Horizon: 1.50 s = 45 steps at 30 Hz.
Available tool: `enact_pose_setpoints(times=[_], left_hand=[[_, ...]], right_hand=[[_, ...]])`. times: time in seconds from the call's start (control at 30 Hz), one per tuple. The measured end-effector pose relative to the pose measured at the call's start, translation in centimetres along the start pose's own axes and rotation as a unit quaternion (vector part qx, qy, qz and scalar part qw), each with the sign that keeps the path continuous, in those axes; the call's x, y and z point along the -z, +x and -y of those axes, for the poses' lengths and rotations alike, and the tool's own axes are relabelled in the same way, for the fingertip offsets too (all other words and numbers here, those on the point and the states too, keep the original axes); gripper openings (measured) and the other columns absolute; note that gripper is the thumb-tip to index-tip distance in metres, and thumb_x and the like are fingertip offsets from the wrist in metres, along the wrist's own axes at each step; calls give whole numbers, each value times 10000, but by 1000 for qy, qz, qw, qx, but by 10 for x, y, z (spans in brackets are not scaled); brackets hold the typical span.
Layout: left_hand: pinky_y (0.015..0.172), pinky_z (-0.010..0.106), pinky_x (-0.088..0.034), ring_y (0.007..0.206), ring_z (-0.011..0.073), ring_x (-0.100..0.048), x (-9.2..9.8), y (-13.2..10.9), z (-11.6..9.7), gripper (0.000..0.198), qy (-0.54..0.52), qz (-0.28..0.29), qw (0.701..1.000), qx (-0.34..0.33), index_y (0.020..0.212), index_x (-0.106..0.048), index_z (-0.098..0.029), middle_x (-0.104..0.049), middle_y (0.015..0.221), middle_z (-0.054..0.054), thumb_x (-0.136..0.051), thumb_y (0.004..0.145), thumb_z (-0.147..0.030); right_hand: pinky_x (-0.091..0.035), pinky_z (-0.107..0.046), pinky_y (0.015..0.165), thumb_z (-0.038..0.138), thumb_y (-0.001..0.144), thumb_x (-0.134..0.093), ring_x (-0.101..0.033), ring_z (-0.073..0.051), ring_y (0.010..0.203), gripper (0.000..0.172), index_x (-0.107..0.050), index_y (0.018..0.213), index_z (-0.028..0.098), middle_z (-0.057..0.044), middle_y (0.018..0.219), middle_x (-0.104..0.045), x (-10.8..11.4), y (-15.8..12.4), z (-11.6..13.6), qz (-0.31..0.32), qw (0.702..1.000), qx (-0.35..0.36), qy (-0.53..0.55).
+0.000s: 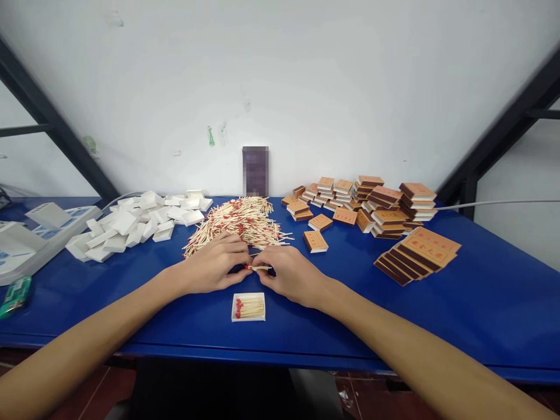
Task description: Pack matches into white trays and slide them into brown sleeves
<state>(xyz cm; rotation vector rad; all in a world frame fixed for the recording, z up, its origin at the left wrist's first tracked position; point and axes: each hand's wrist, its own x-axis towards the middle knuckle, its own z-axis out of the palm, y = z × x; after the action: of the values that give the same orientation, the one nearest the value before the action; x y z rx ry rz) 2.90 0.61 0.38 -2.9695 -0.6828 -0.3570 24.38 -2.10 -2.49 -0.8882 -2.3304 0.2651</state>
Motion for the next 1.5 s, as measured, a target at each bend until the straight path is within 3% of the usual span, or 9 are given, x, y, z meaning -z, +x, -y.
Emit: enact_pose_setpoints(times=[0.2,0.47,0.57,0.77,1.0,1.17,1.3,1.5], left_hand=[[834,332,-368,861,192,-539,-1,-1,0,127,-17,-10,1000,-4,896,-635,-173,-621,860,32,-552,911,-267],[826,337,-365,884,201,-532,3,-1,-2,122,-29,14,999,5,880,-631,-175,-625,873,40,-531,918,-234],[816,337,-359,875,200,-529,5,-1,-3,111,-25,25,999,4,864,-618,-164,-626,871,44,-542,913,-228],[835,328,-349,874,186,-530,7,0,-3,82,-37,36,999,14,840,-615,-170,-617,858,23,-569,892,-211],[832,317,-355,876,188,-525,10,-1,-2,112,-34,41,999,12,863,-630,-167,-613,873,32,-558,917,-232],[823,324,-354,919,200,-514,2,-1,-1,198,-11,18,1000,-6,1061,-636,-172,-600,986,55,-521,972,-307],[814,331,-339,922,204,-509,2,0,-3,181,-9,18,1000,-12,975,-647,-181,-596,970,55,-507,981,-295],[815,326,-345,883,188,-529,17,0,-11,84,-43,78,996,23,891,-634,-170,-607,890,28,-563,916,-209]], right_hand=[[-490,-265,679,153,864,-563,-653,-150,711,125,-682,838,181,-33,793,-723,7,0,6,5,1000,5,10],[-508,-243,653,199,843,-626,-664,-139,705,95,-721,850,211,-2,803,-744,41,-2,18,39,994,-53,84],[-507,-234,664,183,838,-637,-663,-134,730,89,-718,862,212,1,835,-746,40,-3,34,79,987,-37,131],[-476,-280,740,125,856,-582,-614,-137,701,146,-690,807,211,2,755,-716,29,-4,50,174,982,26,71],[-443,-285,744,80,825,-598,-592,-136,714,139,-665,773,191,8,750,-702,35,-4,49,166,984,16,66],[-434,-287,765,118,865,-614,-575,-140,764,124,-693,883,212,23,840,-726,25,-7,43,174,982,27,65],[-446,-266,764,147,887,-619,-597,-139,825,100,-696,933,193,6,875,-724,22,-8,41,149,985,34,84],[-450,-269,712,122,902,-579,-584,-140,750,138,-680,823,172,-14,777,-701,18,-8,41,107,988,81,74]])
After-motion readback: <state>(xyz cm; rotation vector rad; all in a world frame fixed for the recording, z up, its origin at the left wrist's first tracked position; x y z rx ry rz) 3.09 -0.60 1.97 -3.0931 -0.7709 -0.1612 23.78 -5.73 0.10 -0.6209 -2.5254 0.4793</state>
